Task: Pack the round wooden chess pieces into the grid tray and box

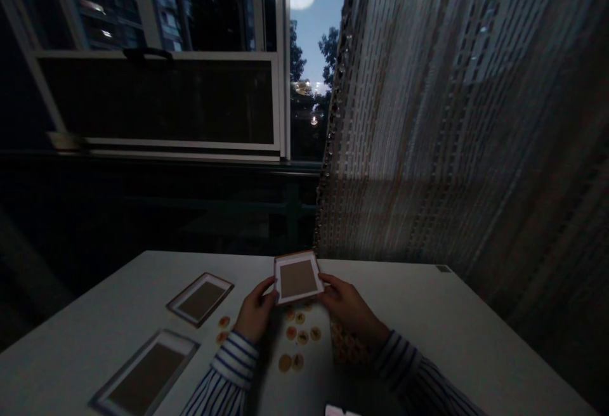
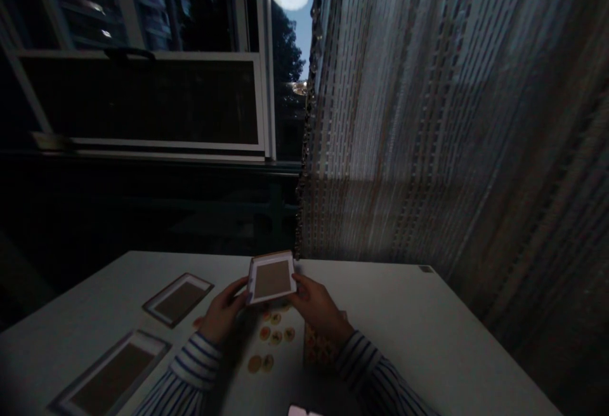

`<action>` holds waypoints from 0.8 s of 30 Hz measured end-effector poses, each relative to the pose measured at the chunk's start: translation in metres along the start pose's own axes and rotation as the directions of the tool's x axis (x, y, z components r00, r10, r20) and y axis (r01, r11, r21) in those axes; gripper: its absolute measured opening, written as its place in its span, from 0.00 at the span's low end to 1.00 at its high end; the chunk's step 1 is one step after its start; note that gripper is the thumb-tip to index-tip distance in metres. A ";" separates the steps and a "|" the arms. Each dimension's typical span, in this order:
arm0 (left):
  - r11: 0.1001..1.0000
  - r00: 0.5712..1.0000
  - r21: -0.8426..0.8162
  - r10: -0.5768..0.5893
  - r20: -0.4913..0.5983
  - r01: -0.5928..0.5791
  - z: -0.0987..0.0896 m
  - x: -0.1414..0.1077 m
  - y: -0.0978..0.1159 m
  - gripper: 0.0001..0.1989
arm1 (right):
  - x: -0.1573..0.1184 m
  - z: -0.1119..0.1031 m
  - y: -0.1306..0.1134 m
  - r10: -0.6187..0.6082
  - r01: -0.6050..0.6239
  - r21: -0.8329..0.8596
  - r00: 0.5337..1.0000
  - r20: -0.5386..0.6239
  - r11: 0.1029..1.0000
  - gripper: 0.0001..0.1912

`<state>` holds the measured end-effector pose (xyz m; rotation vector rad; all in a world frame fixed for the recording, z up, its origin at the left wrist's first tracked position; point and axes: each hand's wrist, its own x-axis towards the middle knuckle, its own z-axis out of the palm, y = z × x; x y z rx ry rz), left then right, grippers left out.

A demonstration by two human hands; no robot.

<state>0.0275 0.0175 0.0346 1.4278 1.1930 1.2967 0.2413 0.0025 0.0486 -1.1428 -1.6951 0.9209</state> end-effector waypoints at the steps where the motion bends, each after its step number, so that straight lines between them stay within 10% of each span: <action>1: 1.000 1.000 0.008 0.004 0.019 -0.004 0.003 -0.001 0.001 0.25 | -0.003 -0.003 0.000 0.010 -0.010 -0.007 1.000 -0.021 1.000 0.24; 13: 0.998 0.999 0.064 0.009 0.046 -0.011 0.045 -0.011 0.024 0.24 | -0.040 -0.039 0.006 -0.036 0.003 -0.225 0.989 -0.142 0.974 0.24; 24: 0.990 0.991 0.143 -0.016 0.136 -0.003 0.071 -0.004 0.027 0.24 | -0.049 -0.071 -0.010 -0.186 0.096 -0.646 0.980 -0.072 0.757 0.20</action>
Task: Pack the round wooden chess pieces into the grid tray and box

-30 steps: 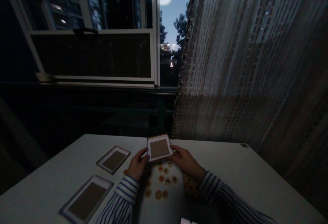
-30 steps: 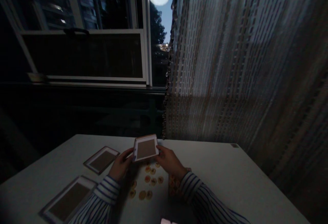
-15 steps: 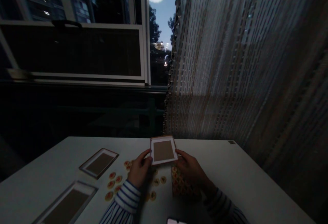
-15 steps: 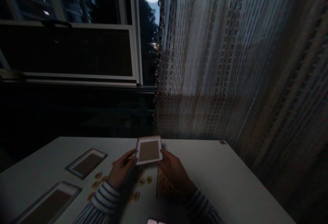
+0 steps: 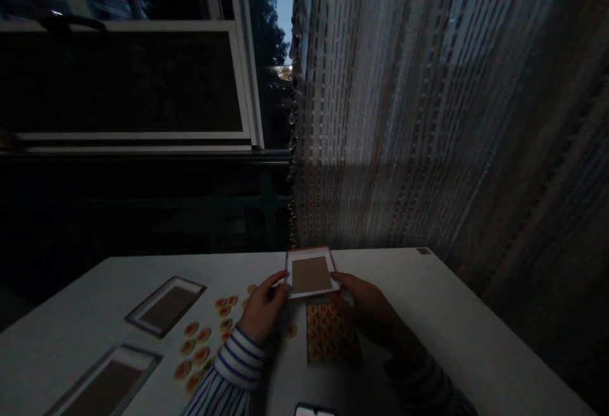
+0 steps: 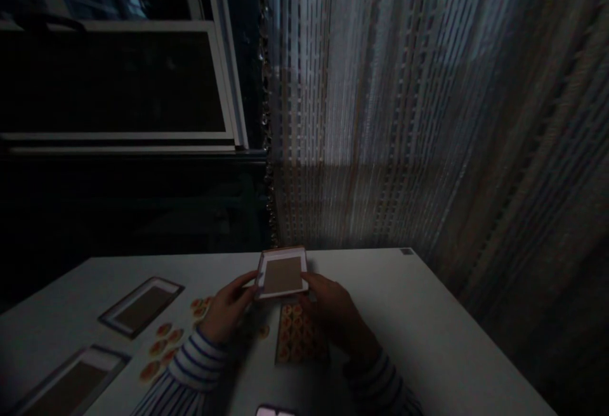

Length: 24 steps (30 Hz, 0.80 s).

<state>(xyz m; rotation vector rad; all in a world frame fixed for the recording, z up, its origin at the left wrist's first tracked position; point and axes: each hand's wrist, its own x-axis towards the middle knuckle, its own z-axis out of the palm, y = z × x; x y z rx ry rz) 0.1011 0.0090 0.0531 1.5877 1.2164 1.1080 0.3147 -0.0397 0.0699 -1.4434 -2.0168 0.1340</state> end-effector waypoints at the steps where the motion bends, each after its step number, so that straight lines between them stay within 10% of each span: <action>1: 1.000 1.000 -0.007 -0.001 0.012 0.001 0.002 0.001 0.002 0.24 | 0.000 -0.001 0.001 -0.007 0.007 -0.042 1.000 -0.003 0.999 0.20; 16: 1.000 0.986 0.009 0.016 0.166 -0.018 0.015 0.010 0.018 0.26 | -0.006 -0.024 0.006 0.030 -0.022 -0.252 0.999 0.029 0.967 0.10; 24: 0.960 0.967 0.134 0.235 0.104 -0.247 0.010 0.012 0.011 0.23 | 0.003 -0.031 0.002 -0.011 0.027 -0.264 0.998 0.063 0.964 0.12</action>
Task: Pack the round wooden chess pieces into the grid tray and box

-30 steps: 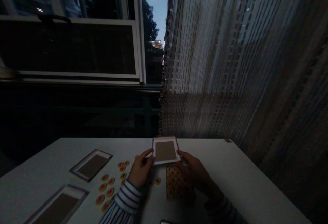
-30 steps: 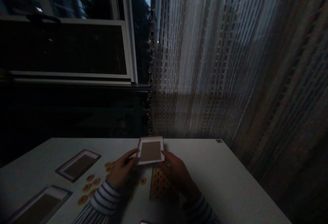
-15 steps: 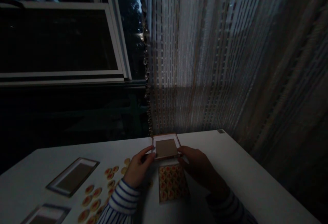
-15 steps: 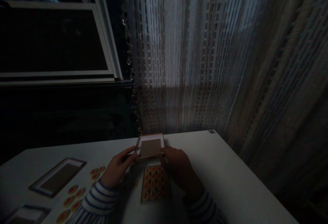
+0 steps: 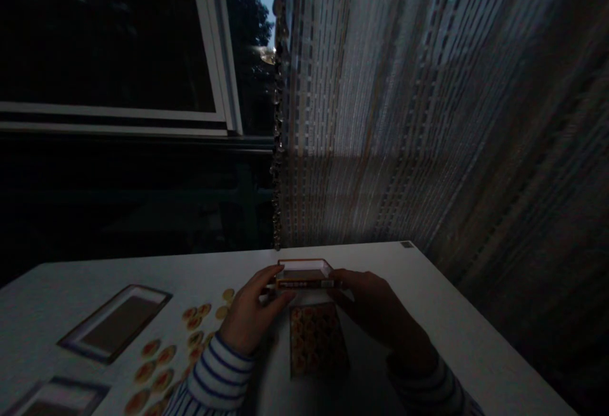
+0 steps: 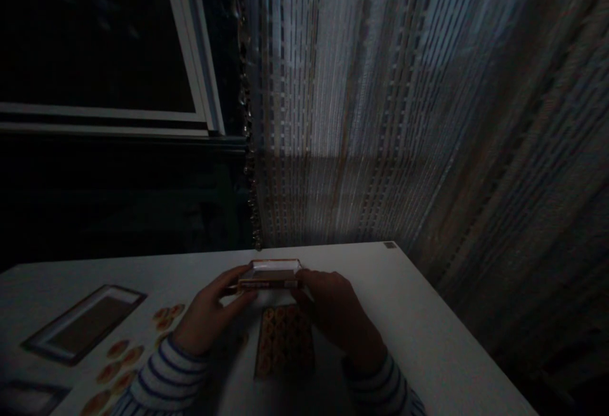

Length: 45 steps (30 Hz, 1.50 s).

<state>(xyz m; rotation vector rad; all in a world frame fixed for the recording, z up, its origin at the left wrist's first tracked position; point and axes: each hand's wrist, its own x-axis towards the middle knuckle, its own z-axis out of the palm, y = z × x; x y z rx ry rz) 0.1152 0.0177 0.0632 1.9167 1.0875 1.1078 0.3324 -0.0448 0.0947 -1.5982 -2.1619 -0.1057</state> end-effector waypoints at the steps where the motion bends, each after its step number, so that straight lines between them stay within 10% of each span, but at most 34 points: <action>1: 0.998 0.999 0.050 0.039 -0.019 -0.038 -0.001 0.000 0.000 0.22 | 0.001 -0.001 0.000 -0.003 0.003 0.000 1.000 -0.006 1.000 0.13; 26: 0.947 0.989 0.314 0.013 0.148 -0.060 -0.004 -0.007 0.015 0.19 | 0.009 0.004 -0.028 -0.254 0.250 0.093 0.967 0.034 0.964 0.24; 45: 0.956 0.997 0.283 -0.081 0.001 0.077 -0.013 -0.005 0.012 0.23 | 0.003 0.001 -0.001 -0.091 0.108 0.388 0.994 -0.063 0.915 0.17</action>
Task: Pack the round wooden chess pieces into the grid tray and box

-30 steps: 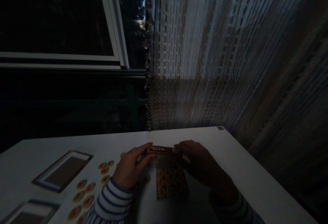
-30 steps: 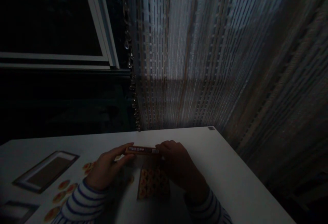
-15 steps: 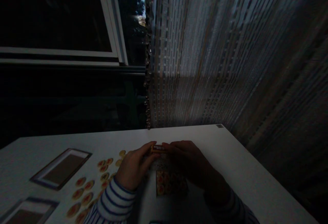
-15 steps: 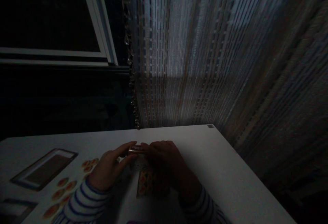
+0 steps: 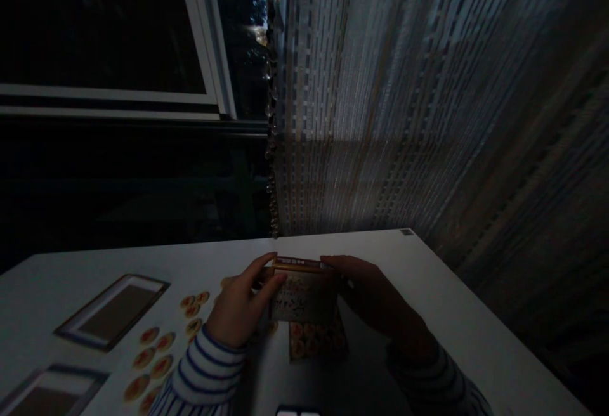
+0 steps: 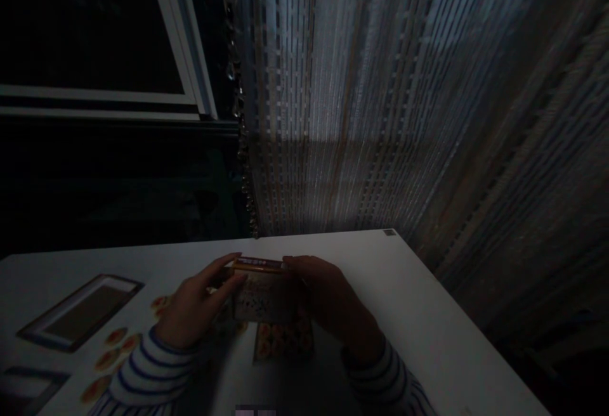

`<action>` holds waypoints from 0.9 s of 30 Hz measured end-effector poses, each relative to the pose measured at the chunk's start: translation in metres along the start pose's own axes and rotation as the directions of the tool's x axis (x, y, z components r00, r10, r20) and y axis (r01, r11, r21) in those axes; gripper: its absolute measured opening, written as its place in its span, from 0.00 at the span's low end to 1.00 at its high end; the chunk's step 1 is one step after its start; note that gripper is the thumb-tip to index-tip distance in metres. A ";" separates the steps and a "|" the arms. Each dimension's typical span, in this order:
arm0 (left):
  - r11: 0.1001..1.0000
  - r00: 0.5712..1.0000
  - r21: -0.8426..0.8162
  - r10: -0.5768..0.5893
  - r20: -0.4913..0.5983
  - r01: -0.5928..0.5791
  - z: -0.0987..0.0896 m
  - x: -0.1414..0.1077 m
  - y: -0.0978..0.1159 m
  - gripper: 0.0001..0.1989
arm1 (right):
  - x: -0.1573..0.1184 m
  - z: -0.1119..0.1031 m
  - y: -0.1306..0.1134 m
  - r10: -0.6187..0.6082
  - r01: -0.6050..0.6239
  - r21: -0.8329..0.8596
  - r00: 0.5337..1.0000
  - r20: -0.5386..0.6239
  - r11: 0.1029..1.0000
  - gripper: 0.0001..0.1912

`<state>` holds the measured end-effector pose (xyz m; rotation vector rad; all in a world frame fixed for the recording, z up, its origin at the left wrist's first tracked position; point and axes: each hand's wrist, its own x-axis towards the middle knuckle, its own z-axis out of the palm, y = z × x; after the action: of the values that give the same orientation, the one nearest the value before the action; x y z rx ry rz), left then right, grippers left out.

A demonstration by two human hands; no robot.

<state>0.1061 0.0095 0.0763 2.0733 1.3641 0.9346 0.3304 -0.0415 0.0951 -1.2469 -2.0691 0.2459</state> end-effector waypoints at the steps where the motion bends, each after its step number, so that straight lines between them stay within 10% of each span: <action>1: 0.999 1.000 -0.032 -0.012 0.011 0.012 0.001 0.000 0.001 0.24 | 0.000 0.000 0.001 0.022 -0.021 0.016 1.000 -0.016 1.000 0.17; 13: 0.963 0.994 -0.261 -0.036 0.107 0.063 0.003 0.000 -0.002 0.27 | 0.005 -0.001 0.002 0.265 -0.250 0.142 0.959 -0.103 0.958 0.17; 27: 0.938 0.991 -0.339 -0.037 0.125 0.078 0.005 0.001 -0.005 0.27 | 0.006 -0.003 -0.001 0.234 -0.210 0.172 0.964 -0.128 0.962 0.14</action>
<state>0.1066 0.0119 0.0698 1.7843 1.1054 0.9358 0.3299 -0.0375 0.1001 -1.3578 -1.7494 0.4002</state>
